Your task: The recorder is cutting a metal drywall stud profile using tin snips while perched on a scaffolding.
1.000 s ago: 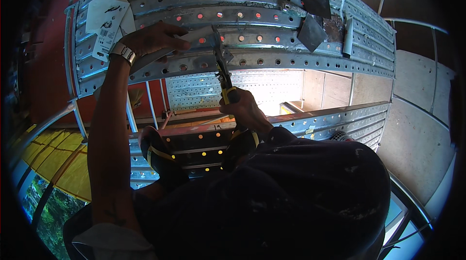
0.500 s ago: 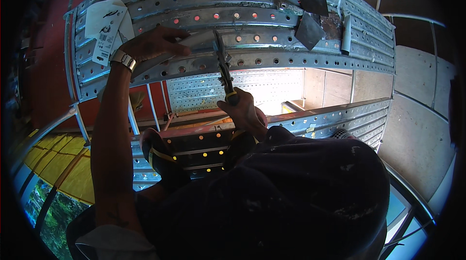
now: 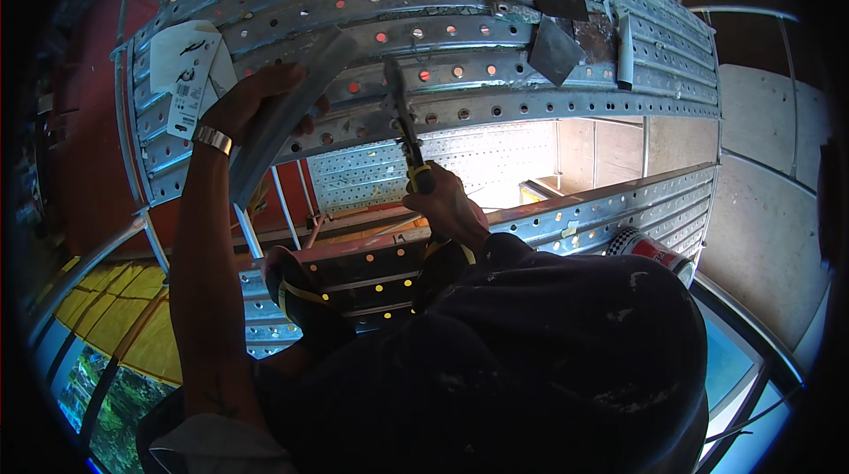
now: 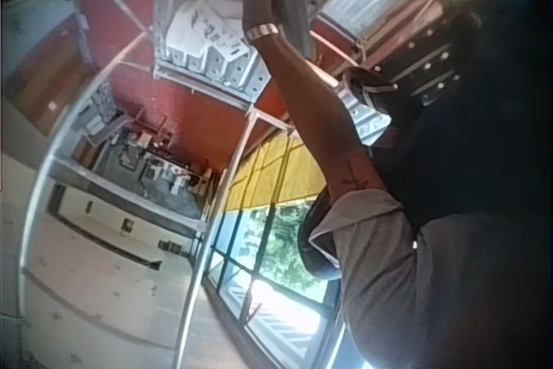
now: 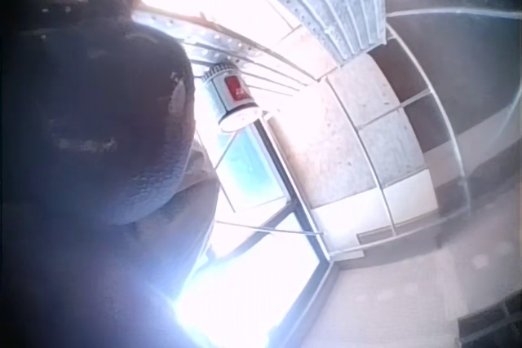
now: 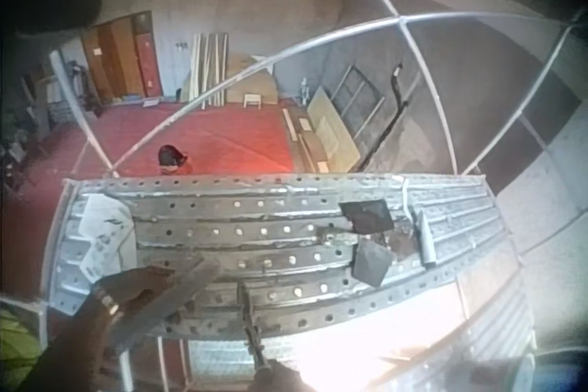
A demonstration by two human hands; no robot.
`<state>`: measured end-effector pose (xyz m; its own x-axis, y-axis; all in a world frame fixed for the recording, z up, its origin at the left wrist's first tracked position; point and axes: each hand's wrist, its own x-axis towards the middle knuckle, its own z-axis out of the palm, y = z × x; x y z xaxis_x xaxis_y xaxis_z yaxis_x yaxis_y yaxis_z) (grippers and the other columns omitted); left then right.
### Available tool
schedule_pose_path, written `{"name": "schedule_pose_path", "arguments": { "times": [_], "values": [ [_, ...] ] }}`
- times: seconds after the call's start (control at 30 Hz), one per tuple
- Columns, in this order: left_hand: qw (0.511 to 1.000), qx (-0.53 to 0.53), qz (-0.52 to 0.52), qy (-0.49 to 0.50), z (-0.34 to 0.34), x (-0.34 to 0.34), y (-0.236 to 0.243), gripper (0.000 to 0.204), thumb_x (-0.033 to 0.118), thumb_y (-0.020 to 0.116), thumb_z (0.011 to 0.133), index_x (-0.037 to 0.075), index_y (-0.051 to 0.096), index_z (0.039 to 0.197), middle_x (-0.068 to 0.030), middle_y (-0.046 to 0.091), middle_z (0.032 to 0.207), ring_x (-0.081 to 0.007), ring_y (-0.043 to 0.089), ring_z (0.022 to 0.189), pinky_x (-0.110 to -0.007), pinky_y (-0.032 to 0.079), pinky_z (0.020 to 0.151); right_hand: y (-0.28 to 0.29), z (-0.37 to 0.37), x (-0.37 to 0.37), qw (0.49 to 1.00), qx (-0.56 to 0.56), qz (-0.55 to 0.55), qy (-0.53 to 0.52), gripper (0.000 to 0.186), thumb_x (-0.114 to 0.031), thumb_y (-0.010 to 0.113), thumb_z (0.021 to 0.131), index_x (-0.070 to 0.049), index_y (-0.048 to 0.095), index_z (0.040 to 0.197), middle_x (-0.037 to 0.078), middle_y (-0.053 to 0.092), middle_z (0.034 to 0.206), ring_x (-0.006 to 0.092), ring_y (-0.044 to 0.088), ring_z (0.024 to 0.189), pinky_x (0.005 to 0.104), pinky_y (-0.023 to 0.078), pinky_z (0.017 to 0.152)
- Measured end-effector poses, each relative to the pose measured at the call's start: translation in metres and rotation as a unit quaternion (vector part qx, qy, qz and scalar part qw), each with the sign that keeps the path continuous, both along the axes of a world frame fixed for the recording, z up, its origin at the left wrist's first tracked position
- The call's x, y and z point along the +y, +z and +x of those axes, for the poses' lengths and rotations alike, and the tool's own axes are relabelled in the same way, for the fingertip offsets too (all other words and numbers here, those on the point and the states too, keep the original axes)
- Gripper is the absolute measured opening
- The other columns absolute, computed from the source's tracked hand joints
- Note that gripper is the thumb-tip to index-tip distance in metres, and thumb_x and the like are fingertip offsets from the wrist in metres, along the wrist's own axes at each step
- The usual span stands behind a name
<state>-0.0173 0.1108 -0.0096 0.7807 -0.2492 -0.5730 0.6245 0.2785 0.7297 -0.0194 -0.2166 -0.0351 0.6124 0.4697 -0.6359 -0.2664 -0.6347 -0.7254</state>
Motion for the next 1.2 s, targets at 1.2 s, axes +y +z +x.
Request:
{"name": "schedule_pose_path", "arguments": {
  "times": [1.2],
  "values": [
    [0.960,-0.140,0.242,0.006,0.007,-0.040,-0.014,0.076,0.013,0.085,0.066,0.009,0.049,0.132,-0.0079,0.063,0.108,-0.0192,0.063,0.097,-0.035,0.051,0.085,0.007,0.021,0.018,0.999,0.039,0.035,0.002,0.033,-0.019,0.070,0.069,0.004,0.057,0.089,0.012,0.062,0.076,0.0204,0.060,0.071,0.0355,0.048,0.067]
  ]
}}
